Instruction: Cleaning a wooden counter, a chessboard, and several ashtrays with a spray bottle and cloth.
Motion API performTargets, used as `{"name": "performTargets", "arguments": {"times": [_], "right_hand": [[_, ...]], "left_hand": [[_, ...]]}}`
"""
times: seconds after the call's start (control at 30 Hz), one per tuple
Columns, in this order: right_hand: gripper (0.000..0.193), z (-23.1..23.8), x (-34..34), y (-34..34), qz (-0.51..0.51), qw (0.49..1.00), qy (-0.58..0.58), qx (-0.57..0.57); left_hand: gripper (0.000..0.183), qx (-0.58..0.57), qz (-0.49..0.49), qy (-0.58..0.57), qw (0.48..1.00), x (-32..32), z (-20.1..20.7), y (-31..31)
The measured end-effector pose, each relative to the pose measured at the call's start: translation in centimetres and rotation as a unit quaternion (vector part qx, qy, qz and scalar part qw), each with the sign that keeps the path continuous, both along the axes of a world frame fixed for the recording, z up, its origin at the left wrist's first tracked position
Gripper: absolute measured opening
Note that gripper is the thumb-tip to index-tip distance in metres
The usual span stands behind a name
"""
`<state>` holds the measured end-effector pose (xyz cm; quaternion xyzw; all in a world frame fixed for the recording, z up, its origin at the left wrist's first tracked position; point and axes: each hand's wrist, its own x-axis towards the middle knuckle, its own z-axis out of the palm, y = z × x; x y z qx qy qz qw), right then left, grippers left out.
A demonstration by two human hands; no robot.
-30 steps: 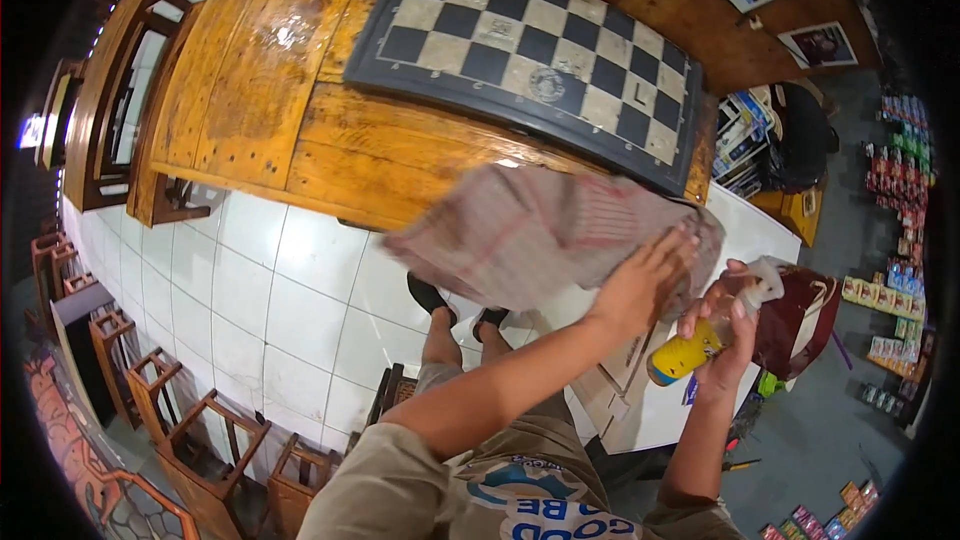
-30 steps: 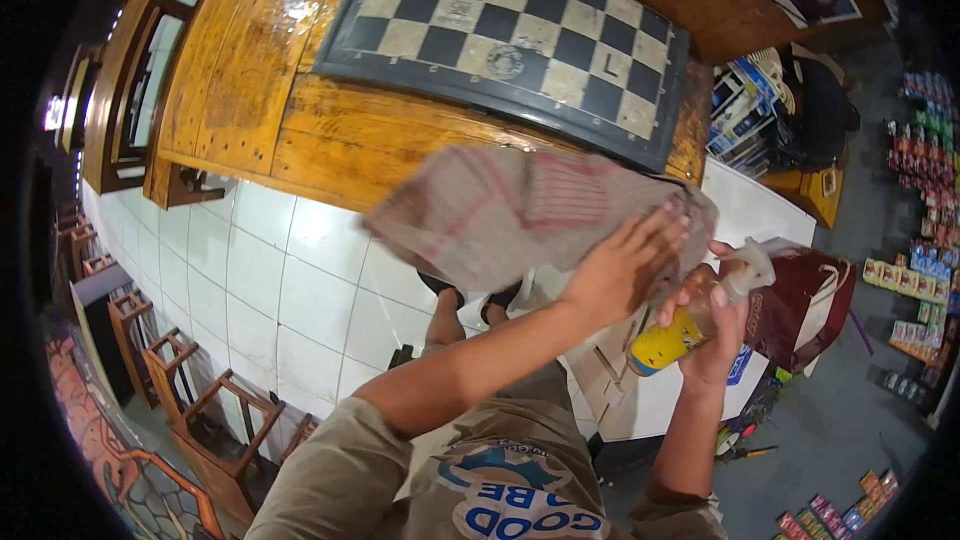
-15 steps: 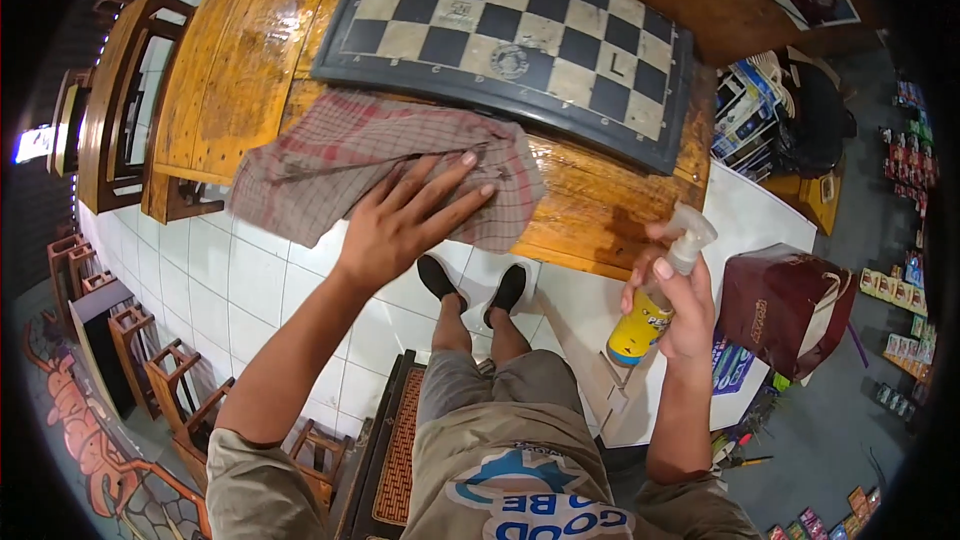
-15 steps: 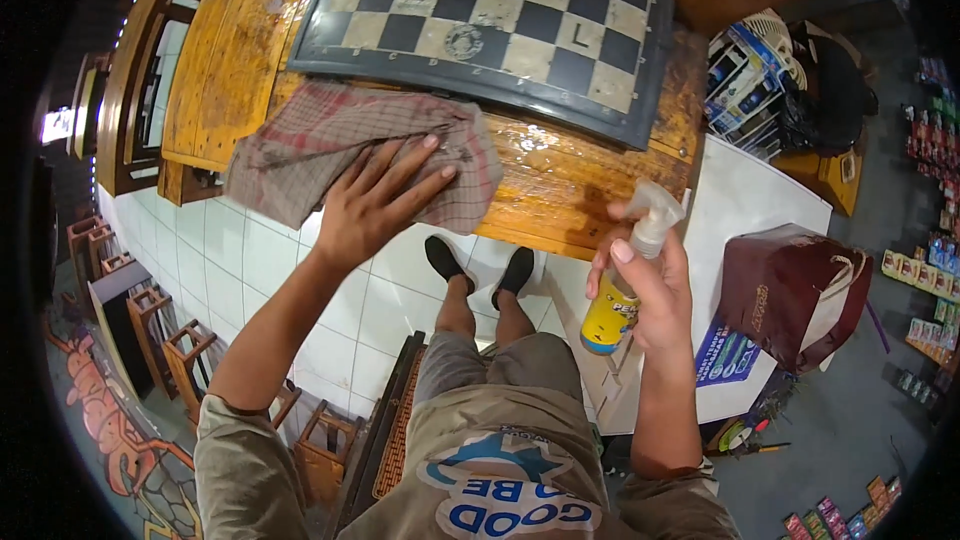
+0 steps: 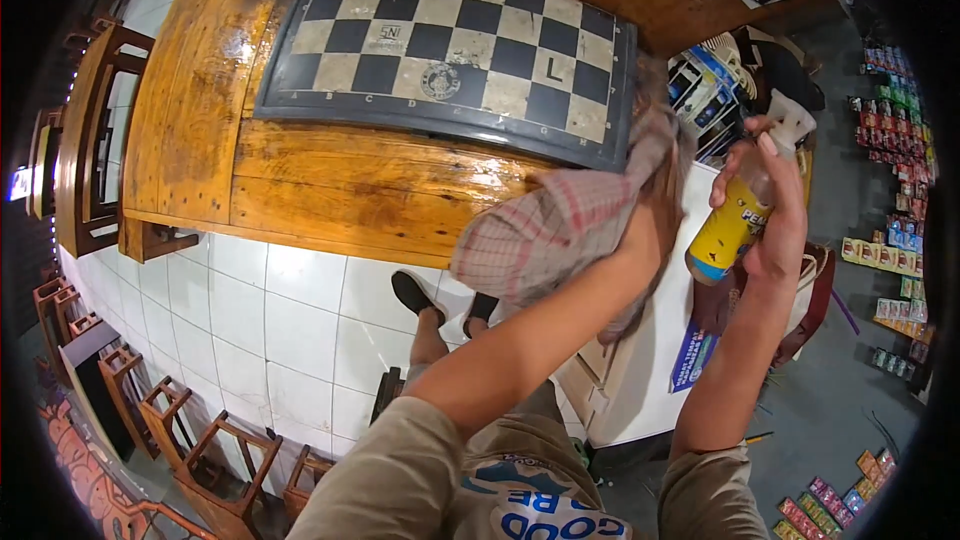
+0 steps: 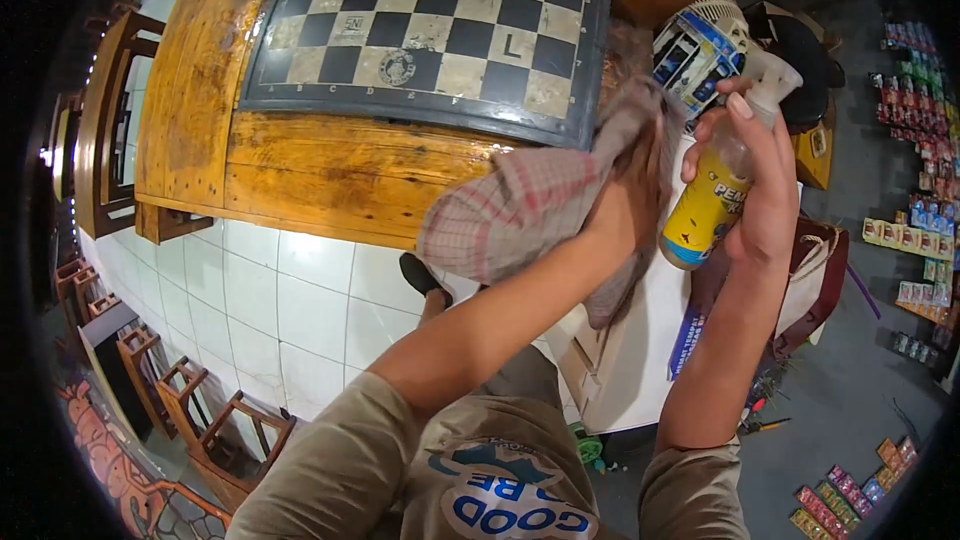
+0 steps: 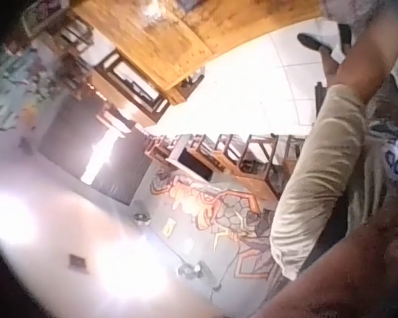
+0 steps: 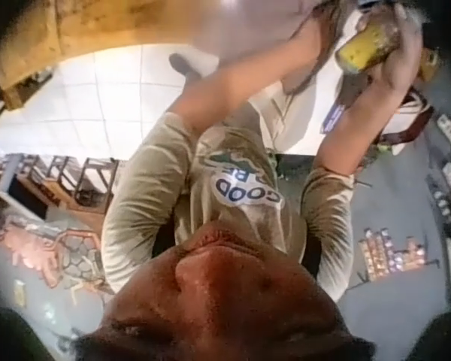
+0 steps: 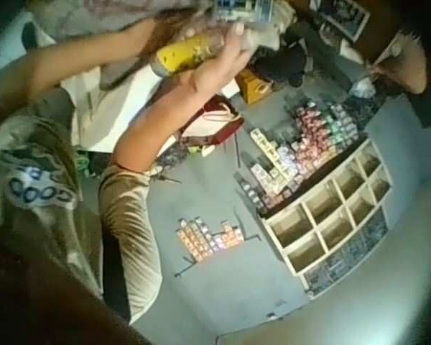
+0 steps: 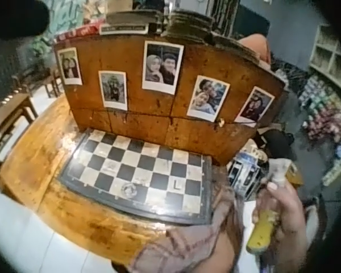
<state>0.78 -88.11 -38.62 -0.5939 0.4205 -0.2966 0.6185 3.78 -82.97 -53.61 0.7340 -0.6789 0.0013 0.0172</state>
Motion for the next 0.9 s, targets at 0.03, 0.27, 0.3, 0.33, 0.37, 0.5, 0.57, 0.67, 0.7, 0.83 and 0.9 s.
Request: {"name": "performTargets", "arguments": {"times": [0.03, 0.27, 0.3, 0.33, 0.37, 0.5, 0.57, 0.67, 0.7, 0.83, 0.9], "right_hand": [[0.043, 0.2, 0.2, 0.3, 0.021, 1.000, 0.006, 0.016], [0.041, -1.9, 0.6, 1.2, 0.037, 0.995, 0.045, 0.075], [0.039, -2.0, 0.4, 1.3, 0.035, 0.996, 0.039, 0.073], [0.039, -1.8, 0.2, 1.6, 0.037, 0.996, 0.031, 0.078], [0.040, -1.6, 0.1, 2.0, 0.053, 0.994, 0.021, 0.092], [0.036, -2.5, 3.1, 5.2, 0.141, 0.978, -0.038, 0.151], [0.030, -3.3, 3.6, 5.6, 0.180, 0.966, -0.053, 0.177], [0.026, -3.2, 6.3, 6.7, 0.199, 0.963, -0.072, 0.168], [0.026, -2.6, 7.7, 7.1, 0.200, 0.963, -0.079, 0.165], [0.030, -2.7, 11.3, 7.8, 0.207, 0.961, -0.078, 0.164], [0.030, -3.1, 12.5, 8.3, 0.202, 0.963, -0.084, 0.159]], "left_hand": [[0.071, -0.001, 0.001, 0.005, 1.000, -0.2, -1.1, -1.8], [0.080, -0.320, 0.093, 0.415, 0.846, 1.1, -4.3, -2.2], [0.081, -0.319, 0.060, 0.323, 0.889, 0.6, -4.1, 0.5], [0.083, -0.311, 0.023, 0.225, 0.923, 0.5, -3.5, 3.0], [0.086, -0.163, 0.017, 0.407, 0.899, 1.3, -1.5, 5.6], [0.083, -0.076, -0.002, 0.518, 0.852, 8.6, -0.5, 16.6], [0.084, -0.075, 0.020, 0.475, 0.876, 12.9, -0.3, 20.0], [0.071, -0.030, 0.117, 0.313, 0.942, 21.2, 1.6, 25.0], [0.064, -0.024, 0.170, 0.261, 0.950, 23.8, 2.1, 26.5], [0.047, -0.175, 0.258, 0.186, 0.932, 33.1, 0.9, 33.2], [0.046, -0.215, 0.275, 0.231, 0.908, 34.9, 2.0, 32.8]]}}
